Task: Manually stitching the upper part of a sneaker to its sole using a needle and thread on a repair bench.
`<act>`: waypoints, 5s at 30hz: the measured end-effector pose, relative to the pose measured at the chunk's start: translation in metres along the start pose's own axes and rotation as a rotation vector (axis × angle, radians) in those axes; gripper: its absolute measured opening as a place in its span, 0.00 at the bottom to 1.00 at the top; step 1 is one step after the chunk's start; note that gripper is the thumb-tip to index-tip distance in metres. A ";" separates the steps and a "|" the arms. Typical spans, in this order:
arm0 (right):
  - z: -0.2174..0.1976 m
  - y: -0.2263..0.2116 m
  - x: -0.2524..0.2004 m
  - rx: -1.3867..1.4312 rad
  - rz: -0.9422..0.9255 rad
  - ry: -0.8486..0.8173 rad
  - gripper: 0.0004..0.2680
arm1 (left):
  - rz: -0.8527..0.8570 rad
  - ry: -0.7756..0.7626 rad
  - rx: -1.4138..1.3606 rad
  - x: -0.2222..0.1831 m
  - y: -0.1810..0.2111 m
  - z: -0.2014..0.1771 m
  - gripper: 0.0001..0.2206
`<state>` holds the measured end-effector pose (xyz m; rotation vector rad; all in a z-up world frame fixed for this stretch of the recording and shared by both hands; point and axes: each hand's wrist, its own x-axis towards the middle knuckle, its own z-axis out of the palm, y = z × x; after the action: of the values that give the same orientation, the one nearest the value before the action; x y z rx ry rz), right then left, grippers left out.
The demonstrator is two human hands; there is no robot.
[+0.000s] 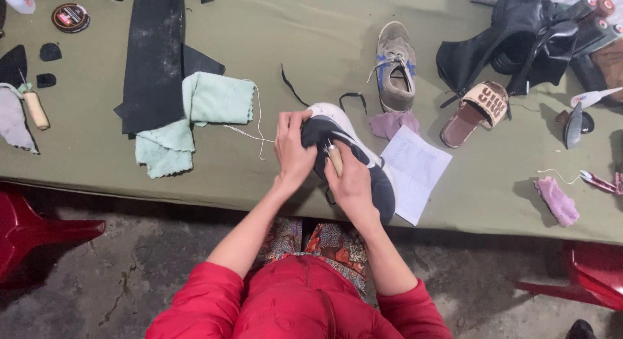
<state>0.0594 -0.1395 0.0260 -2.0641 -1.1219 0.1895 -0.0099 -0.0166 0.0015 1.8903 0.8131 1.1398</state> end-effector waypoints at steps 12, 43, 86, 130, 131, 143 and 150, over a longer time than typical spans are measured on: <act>0.045 0.094 0.046 -0.113 0.252 -0.230 0.12 | -0.332 -0.532 0.446 0.055 -0.160 0.097 0.17; 0.044 0.068 0.035 -0.249 0.282 -0.322 0.12 | -0.265 -0.655 0.432 0.062 -0.087 0.060 0.16; 0.080 0.123 0.073 -0.058 0.474 -0.339 0.12 | -0.198 -0.719 0.335 0.074 -0.106 0.063 0.08; 0.095 0.089 0.046 -0.503 0.209 -0.360 0.10 | -0.136 -0.716 0.387 0.075 -0.131 0.071 0.06; 0.088 0.082 0.047 -0.481 0.226 -0.379 0.11 | -0.129 -0.706 0.383 0.075 -0.129 0.071 0.07; 0.091 0.098 0.036 -0.116 0.372 -0.234 0.11 | -0.092 -0.661 0.439 0.062 -0.100 0.060 0.07; 0.084 0.082 0.003 0.040 0.175 0.011 0.12 | -0.157 -0.222 0.180 -0.002 -0.107 0.052 0.21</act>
<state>0.0772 -0.1171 -0.0880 -2.1254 -0.9227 0.2831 0.0226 0.0205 -0.1067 2.0165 0.9448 0.7672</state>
